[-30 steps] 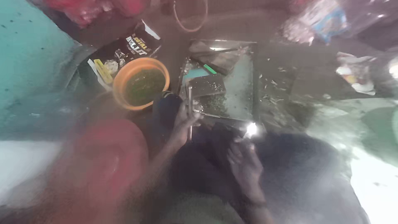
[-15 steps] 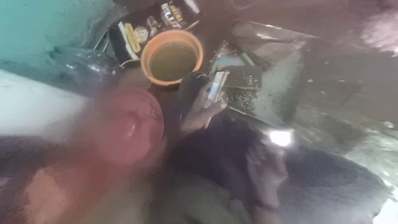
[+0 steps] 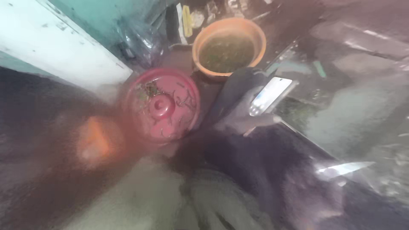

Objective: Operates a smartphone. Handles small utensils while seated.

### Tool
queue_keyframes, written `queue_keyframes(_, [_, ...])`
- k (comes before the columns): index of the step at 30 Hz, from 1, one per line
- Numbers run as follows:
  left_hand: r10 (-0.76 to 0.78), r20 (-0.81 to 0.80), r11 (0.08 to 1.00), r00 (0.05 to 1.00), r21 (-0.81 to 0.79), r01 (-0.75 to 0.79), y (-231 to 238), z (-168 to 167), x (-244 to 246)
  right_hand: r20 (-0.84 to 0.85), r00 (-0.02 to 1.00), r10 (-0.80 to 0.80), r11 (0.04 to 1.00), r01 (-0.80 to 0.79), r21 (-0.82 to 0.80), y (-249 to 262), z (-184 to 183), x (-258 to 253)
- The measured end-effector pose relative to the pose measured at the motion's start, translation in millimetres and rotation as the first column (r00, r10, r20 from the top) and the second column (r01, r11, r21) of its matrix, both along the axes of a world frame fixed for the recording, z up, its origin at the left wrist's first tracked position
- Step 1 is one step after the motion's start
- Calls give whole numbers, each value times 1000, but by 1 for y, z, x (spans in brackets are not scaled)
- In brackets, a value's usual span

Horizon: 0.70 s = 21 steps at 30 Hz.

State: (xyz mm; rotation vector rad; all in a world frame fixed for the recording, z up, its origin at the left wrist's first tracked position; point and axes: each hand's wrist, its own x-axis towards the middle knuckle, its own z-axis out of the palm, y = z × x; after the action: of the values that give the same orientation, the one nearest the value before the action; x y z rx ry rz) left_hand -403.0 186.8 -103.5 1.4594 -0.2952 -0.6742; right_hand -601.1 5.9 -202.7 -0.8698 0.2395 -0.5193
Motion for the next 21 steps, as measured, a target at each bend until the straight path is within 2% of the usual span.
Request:
queue_keyframes(3, [48, 28, 998, 998, -52, -47, 16, -9, -4, -6, 1000, 9, 997, -8, 73, 7, -3, -6])
queue_keyframes(6, [55, 132, 992, 990, -116, -39, 14, -7, 9, -24, 999, -33, 996, 35, 84, 6, -3, -7])
queue_keyframes(8, [89, 133, 989, 987, -132, -71, 13, -10, 22, -31, 998, -57, 995, 59, 79, 5, -6, -5])
queue_keyframes(14, [153, 51, 988, 987, -19, -153, 6, 19, 76, -74, 993, -88, 992, 94, 86, 1, -16, -5])
queue_keyframes(21, [193, -81, 975, 978, -95, -201, -16, 21, 118, -191, 973, -127, 990, 136, 30, -6, -18, 8])
